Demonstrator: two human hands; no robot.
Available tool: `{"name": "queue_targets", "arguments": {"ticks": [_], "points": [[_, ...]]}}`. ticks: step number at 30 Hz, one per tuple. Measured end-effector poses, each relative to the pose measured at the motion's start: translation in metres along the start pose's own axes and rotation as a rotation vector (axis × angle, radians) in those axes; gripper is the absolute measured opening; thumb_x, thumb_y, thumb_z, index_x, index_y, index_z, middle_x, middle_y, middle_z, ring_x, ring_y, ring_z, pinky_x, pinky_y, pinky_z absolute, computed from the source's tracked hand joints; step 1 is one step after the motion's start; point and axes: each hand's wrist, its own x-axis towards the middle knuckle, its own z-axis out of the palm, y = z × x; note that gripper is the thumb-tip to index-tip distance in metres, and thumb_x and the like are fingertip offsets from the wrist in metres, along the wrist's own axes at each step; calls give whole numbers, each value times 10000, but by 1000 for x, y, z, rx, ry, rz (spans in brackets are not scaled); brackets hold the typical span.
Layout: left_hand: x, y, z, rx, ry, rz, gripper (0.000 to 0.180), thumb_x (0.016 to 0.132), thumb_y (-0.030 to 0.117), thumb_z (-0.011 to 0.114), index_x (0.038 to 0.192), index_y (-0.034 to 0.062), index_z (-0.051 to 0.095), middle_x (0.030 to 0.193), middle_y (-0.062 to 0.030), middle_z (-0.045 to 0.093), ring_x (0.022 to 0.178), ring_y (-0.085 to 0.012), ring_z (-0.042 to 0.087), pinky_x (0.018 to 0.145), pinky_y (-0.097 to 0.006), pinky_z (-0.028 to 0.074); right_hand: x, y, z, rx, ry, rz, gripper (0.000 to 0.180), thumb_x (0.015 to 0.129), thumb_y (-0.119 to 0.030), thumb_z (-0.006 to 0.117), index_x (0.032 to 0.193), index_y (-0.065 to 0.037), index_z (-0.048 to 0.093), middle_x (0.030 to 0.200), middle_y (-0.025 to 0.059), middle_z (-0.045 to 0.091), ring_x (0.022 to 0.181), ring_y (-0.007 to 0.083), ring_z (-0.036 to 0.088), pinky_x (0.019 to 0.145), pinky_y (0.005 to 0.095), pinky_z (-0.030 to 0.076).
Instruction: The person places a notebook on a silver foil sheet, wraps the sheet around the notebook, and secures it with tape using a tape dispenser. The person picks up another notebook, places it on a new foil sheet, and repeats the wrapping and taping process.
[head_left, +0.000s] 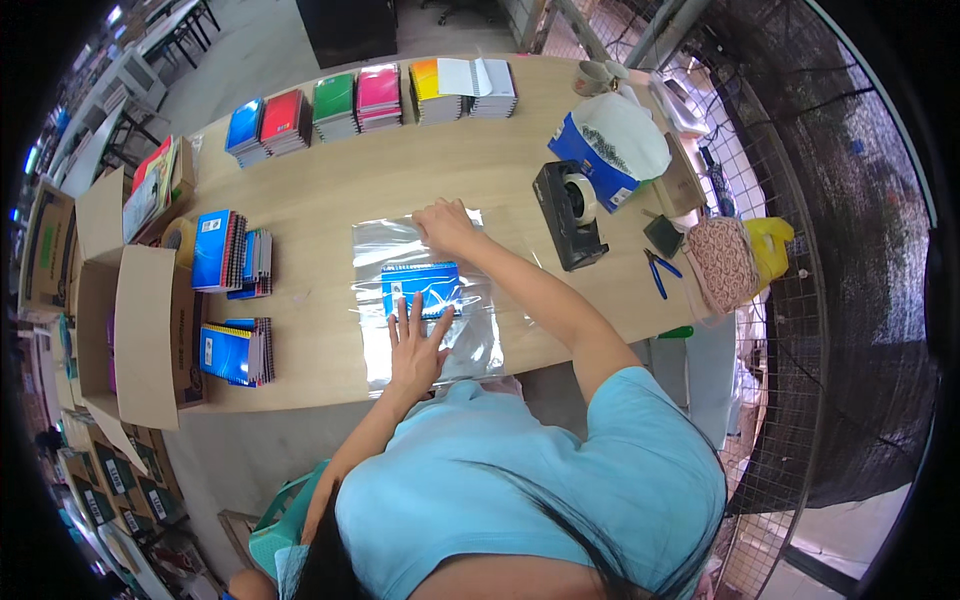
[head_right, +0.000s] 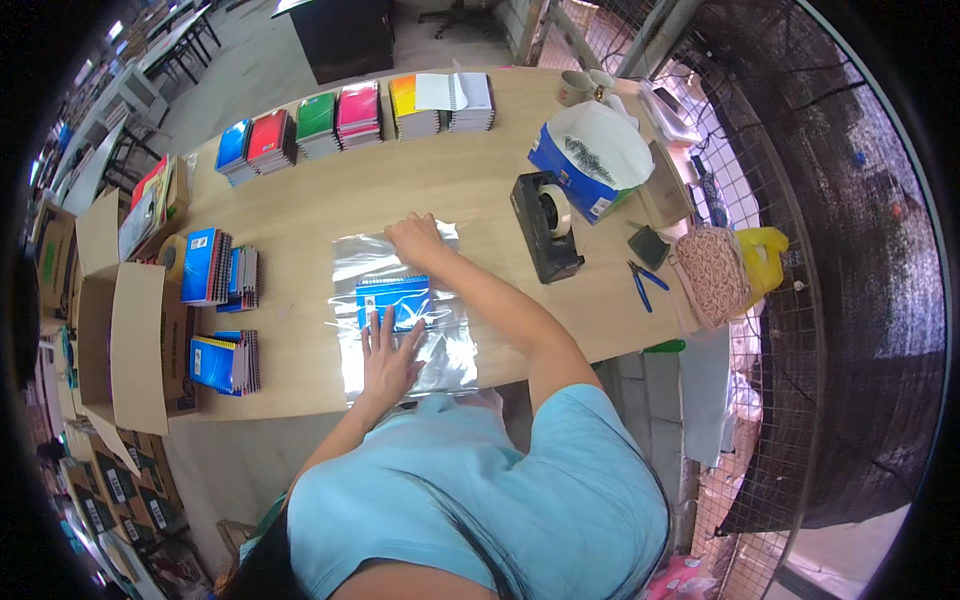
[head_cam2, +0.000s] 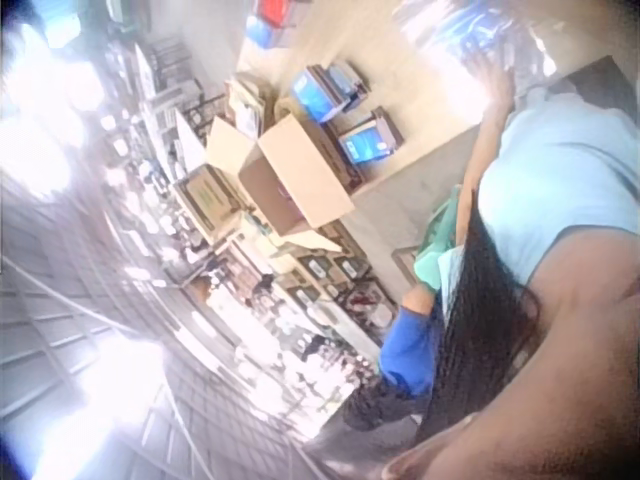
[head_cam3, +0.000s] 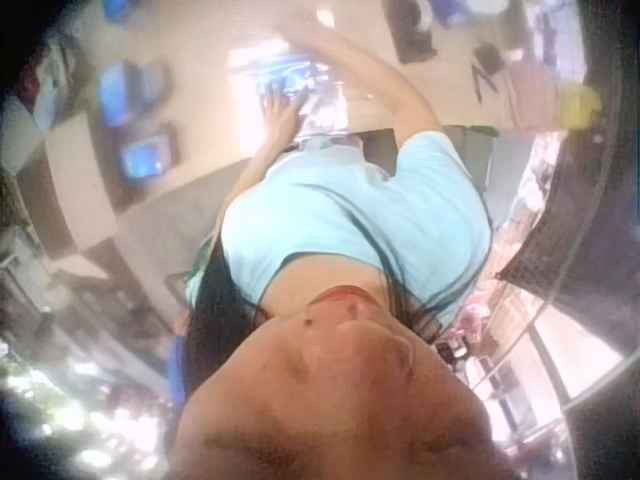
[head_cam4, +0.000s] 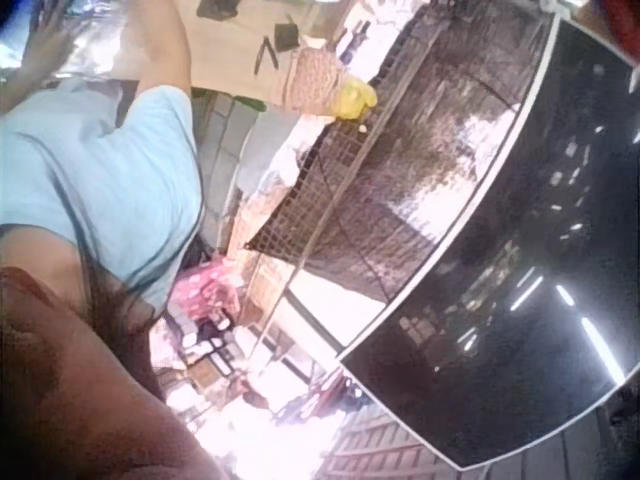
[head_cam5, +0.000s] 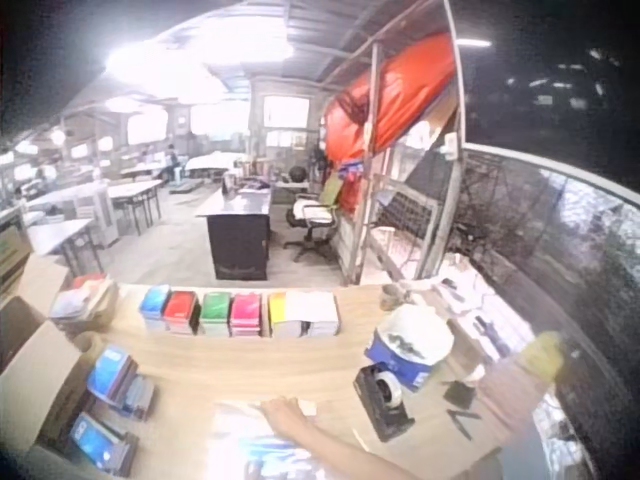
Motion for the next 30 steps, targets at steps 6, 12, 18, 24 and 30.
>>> {"name": "queue_targets", "arguments": {"ticks": [6,12,18,24,30], "points": [[1,-4,2,66,24,20,856,744,195,800,1492,311,401,1593,-253,153,1459,-511,134,1130,-655,206,18,28,23,167,-38,66,254,753,-119,690,1006,-125,674,982,153,713,964,357,674,827,524,497],[-5,-11,5,53,28,29,840,766,178,777,1494,337,390,1605,-239,145,1477,-487,108,1150,-630,187,2,-2,-19,6,-196,19,216,732,-230,758,924,-141,715,914,104,728,957,312,688,874,559,469],[-5,-10,0,71,91,36,880,738,154,790,1495,347,384,1582,-197,224,1457,-460,191,1146,-601,231,0,3,-7,134,-128,-57,135,750,-266,740,824,-155,761,818,92,724,854,296,691,794,460,503],[-1,-12,8,6,204,-53,910,734,114,773,1511,333,353,1556,-247,231,1450,-486,189,1141,-603,241,-27,-34,-19,67,37,-242,115,787,-149,685,867,-109,758,846,119,690,844,315,665,788,428,515],[-1,-12,8,53,197,-76,615,858,145,598,1444,282,470,1552,-342,195,1454,-503,187,1150,-599,212,-74,-65,0,201,235,-300,153,756,-18,668,877,-74,743,810,112,621,805,315,630,735,419,510]]}}
